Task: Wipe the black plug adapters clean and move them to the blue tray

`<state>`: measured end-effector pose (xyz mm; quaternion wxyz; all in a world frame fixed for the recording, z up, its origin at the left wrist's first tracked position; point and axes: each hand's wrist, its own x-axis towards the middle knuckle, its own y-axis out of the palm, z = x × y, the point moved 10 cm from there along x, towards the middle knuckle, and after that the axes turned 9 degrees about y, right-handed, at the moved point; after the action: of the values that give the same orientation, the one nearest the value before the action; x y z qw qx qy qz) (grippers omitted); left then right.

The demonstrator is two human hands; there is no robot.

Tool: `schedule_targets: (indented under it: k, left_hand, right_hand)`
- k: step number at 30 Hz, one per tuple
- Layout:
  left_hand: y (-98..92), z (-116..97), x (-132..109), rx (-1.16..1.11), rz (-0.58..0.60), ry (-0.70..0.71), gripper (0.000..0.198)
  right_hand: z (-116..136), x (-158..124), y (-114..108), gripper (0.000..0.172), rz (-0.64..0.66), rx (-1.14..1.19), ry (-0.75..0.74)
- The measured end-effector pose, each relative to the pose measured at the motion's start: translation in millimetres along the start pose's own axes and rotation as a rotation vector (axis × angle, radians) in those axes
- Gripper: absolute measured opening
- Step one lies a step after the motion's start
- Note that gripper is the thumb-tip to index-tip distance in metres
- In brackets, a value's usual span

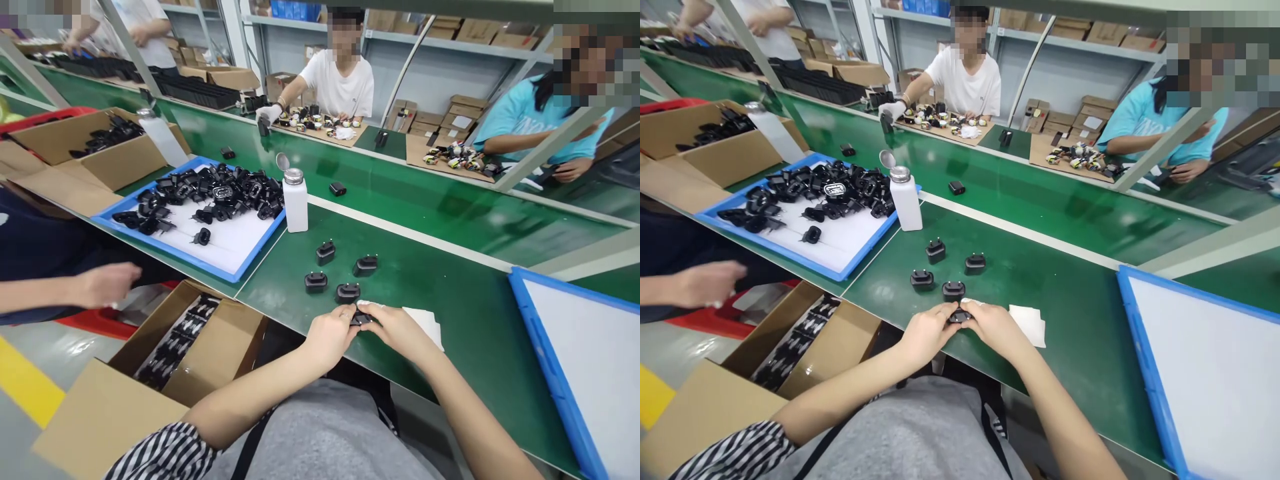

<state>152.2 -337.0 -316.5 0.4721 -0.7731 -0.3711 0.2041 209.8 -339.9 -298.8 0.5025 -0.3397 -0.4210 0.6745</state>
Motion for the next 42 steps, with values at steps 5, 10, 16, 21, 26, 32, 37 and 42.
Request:
schedule_targets:
  k: [5, 10, 16, 21, 26, 32, 37, 42]
  left_hand:
    - [-4.2, -3.4, 5.8, 0.105, 0.125, -0.076, 0.028]
    - [-4.7, -7.8, 15.7, 0.082, 0.278, -0.134, 0.016]
    - [-4.2, 0.8, 13.8, -0.050, 0.116, -0.039, 0.020]
    - [0.4, 14.9, 1.8, -0.285, -0.063, 0.001, 0.036]
    - [3.0, 16.5, -2.4, -0.244, -0.033, -0.048, 0.031]
    - [-8.4, -0.4, 10.7, -0.041, 0.096, 0.045, 0.024]
    - [-4.9, -0.5, 13.3, -0.134, 0.072, 0.118, 0.023]
    - [5.3, 16.4, 2.8, -0.417, -0.100, 0.076, 0.032]
  right_hand:
    - [1.0, 7.3, 0.4, 0.021, 0.071, 0.079, 0.013]
    - [-0.6, 19.7, 0.2, 0.020, 0.171, 0.124, 0.065]
    - [-5.0, 17.3, 2.0, 0.022, 0.170, 0.133, 0.079]
    - [-13.1, 6.5, 0.0, 0.025, 0.018, 0.133, 0.107]
    - [-15.1, 2.2, -3.0, 0.019, -0.060, 0.029, 0.110]
    - [-12.8, 10.8, 2.5, 0.015, 0.100, 0.140, 0.131]
    - [-12.8, 8.3, 5.5, 0.010, 0.163, 0.208, 0.134]
    - [-13.5, 3.1, 6.6, 0.010, 0.145, 0.201, 0.131]
